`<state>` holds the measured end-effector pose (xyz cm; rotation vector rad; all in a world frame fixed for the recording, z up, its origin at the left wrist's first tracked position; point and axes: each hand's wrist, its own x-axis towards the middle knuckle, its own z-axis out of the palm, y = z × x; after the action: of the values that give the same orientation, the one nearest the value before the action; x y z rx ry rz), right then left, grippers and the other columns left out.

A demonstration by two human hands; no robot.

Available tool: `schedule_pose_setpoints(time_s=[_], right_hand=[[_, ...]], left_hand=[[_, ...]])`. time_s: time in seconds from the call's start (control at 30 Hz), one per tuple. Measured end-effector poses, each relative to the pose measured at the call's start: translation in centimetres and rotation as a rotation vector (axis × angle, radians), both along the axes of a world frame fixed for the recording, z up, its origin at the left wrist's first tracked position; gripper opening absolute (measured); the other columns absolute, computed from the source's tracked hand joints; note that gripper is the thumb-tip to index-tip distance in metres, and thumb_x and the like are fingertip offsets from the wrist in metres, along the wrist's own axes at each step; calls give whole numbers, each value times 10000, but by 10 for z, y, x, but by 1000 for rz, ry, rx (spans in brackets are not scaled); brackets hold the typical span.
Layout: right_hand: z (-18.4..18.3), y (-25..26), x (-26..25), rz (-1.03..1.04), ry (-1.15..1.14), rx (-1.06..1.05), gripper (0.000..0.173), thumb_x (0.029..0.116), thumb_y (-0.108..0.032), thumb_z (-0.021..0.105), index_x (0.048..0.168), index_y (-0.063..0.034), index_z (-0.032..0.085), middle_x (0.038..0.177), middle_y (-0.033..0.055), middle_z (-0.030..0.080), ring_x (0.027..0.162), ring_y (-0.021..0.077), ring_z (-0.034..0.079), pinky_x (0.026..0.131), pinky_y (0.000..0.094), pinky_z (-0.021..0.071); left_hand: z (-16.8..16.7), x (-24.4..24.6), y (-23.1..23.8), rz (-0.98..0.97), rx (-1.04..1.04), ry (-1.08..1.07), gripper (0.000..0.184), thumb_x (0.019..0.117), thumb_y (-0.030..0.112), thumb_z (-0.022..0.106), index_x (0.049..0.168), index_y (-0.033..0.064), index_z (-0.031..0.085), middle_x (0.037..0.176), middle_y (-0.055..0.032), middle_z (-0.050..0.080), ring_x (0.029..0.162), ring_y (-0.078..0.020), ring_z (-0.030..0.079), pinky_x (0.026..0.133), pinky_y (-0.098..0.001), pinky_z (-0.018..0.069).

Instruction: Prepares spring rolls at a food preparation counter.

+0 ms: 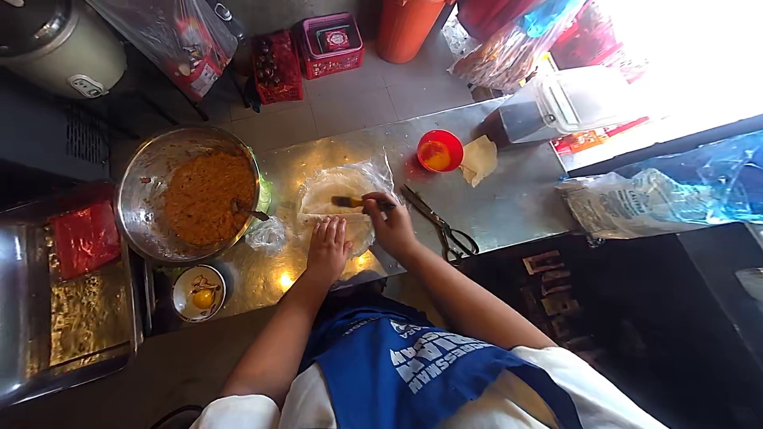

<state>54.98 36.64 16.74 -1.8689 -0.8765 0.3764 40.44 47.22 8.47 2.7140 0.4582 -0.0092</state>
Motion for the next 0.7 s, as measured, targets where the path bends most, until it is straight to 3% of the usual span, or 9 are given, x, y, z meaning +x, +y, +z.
schedule_pose_setpoints(time_s=[0.17,0.27,0.33,0.5,0.6,0.7], right_hand=[[-23,27,-18,77,-25,-50,284,1069,-229,511,1156,-27,690,966,110,720,890,190,697,851,398,585],[-25,21,-14,38,-196,-89,263,1056,-219,527,1101,-36,710,949,98,732,882,198,710,839,401,595],[-23,12,-7,7,-280,-136,264,1047,-213,528,1090,-37,720,956,96,742,905,208,716,860,399,589],[-16,-11,6,-48,-372,-221,288,1044,-226,508,1062,-35,723,924,101,741,883,235,718,855,418,586],[-11,-21,10,-87,-404,-222,291,1040,-228,509,1035,-35,727,907,105,741,877,246,720,837,423,590],[-2,-34,14,-170,-340,-164,289,1053,-238,505,1030,-41,716,897,89,721,856,210,696,827,407,580]], left_hand=[[1,-5,3,-31,-7,-101,530,1044,346,506,1459,18,543,1486,-183,547,1433,-370,457,1193,-562,317],[2,-5,8,-54,9,-80,518,1067,351,456,1479,46,530,1513,-156,533,1433,-342,468,1197,-562,312],[1,-3,12,-60,47,-112,467,1072,316,447,1450,69,568,1454,-141,591,1381,-335,529,1181,-557,345],[9,13,24,-42,29,-174,336,1015,51,497,1284,98,693,1255,-127,696,1198,-305,654,1078,-477,474],[20,25,31,-41,-36,-58,335,1062,99,430,1279,71,684,1246,-153,682,1204,-331,633,1078,-476,465],[32,37,37,-48,-87,87,365,1078,104,377,1324,30,637,1339,-173,639,1315,-338,563,1147,-476,399]])
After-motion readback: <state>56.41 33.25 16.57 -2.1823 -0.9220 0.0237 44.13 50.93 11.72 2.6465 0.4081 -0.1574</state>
